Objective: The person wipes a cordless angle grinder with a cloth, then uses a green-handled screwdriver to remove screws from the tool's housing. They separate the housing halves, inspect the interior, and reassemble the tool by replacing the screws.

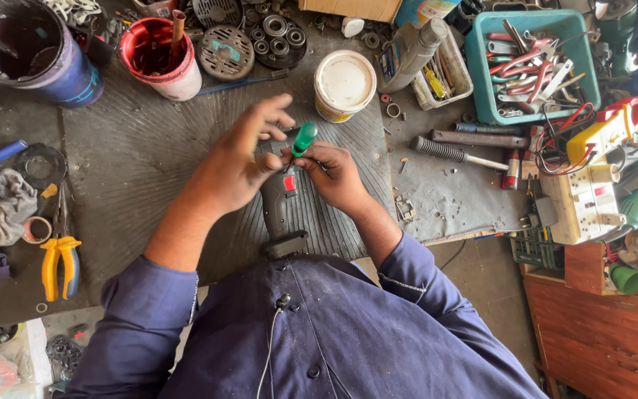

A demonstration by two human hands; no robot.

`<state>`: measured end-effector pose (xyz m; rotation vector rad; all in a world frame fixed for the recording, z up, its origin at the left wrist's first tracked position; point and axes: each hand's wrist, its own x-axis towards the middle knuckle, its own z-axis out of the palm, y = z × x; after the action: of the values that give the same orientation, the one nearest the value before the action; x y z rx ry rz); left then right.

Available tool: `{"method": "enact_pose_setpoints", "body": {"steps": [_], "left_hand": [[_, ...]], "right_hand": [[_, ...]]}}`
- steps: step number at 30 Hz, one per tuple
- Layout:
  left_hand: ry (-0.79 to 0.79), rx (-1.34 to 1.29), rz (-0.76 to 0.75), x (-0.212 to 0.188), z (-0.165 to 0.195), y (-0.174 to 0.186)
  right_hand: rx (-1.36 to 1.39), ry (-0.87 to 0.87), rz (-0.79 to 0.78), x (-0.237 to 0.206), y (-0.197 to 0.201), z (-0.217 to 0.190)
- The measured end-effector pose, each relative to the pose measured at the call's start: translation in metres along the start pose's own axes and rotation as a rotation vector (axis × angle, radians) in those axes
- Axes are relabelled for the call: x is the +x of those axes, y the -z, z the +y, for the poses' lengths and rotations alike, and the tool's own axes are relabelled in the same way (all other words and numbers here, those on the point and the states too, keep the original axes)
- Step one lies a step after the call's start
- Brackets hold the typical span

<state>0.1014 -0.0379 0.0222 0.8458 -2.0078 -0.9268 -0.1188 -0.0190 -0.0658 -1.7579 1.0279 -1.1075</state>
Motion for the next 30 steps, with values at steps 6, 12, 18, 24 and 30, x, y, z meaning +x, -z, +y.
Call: {"method": "enact_pose_setpoints", "body": {"steps": [6,12,18,24,30], "left_hand": [[0.091,-0.027,0.042,-0.016,-0.021,0.005],[0.139,0.116,0.01,-0.025,-0.025,0.006],[-0.081,0.368,0.027,-0.03,-0.033,-0.009],[0.026,0.298,0.048,-0.031,-0.043,-0.027],[0.048,0.247,0.139,-0.027,-0.043,-0.034]], "right_hand": [[-0.071,0.082,-0.016,0.003,0.002,-0.019],[-0.108,0.002,0.008,0.006,0.001,-0.029],[-0.132,0.096,0.014,0.006,0.005,-0.031],[-0.052,0.008,0.025,0.003,-0.004,-0.027],[-0.103,0.035,0.032,-0.001,-0.002,-0.022]]}}
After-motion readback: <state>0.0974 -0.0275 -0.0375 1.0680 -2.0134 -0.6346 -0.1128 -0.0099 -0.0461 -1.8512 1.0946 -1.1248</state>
